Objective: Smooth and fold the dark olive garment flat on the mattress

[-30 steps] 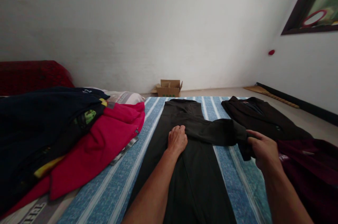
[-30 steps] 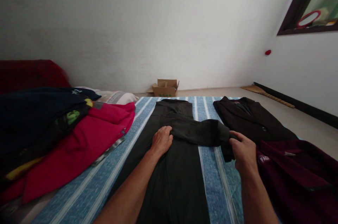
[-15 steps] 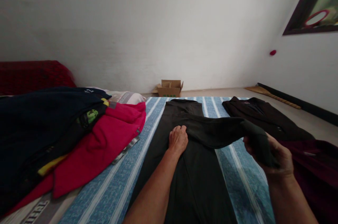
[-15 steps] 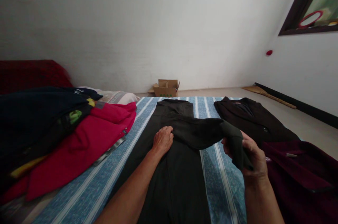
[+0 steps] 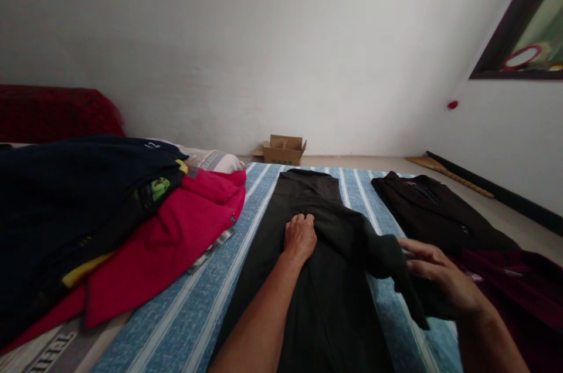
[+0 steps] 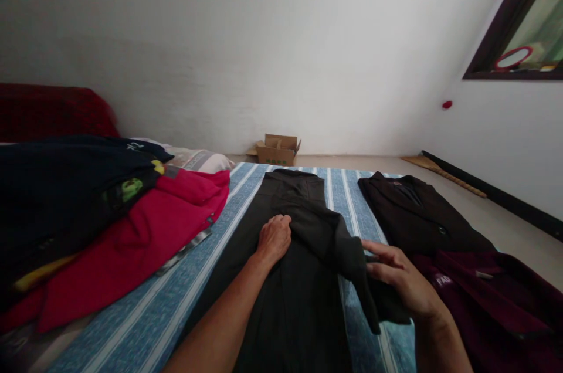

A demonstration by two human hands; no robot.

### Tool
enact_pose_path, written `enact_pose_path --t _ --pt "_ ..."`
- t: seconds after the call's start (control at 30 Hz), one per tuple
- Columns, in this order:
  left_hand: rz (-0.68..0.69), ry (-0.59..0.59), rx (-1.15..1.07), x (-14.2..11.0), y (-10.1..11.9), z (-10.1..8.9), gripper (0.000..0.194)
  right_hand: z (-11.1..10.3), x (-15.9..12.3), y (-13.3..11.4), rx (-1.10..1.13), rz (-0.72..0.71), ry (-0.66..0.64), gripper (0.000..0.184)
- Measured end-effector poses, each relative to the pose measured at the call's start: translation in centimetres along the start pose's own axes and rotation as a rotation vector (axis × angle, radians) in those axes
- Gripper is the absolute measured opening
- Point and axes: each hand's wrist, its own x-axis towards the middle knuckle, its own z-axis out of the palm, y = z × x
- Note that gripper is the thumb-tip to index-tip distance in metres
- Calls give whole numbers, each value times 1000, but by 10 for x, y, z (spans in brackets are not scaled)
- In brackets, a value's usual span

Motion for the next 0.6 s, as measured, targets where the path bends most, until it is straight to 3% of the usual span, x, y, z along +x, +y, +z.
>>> enact_pose_path --t 0.13,0.23,0.33,0.47,0.6 --pt "4 17 5 0 0 1 30 1 -1 11 -234 199 55 37" --pt "15 19 6 1 0 2 30 -2 -4 21 -447 201 -11 37" --pt "16 27 -1 2 0 2 29 2 -3 26 -697 204 -59 55" --pt "16 30 -25 2 -1 3 26 26 2 25 -1113 249 183 60" --pt "19 37 -30 2 -2 4 28 50 4 27 -1407 148 279 36"
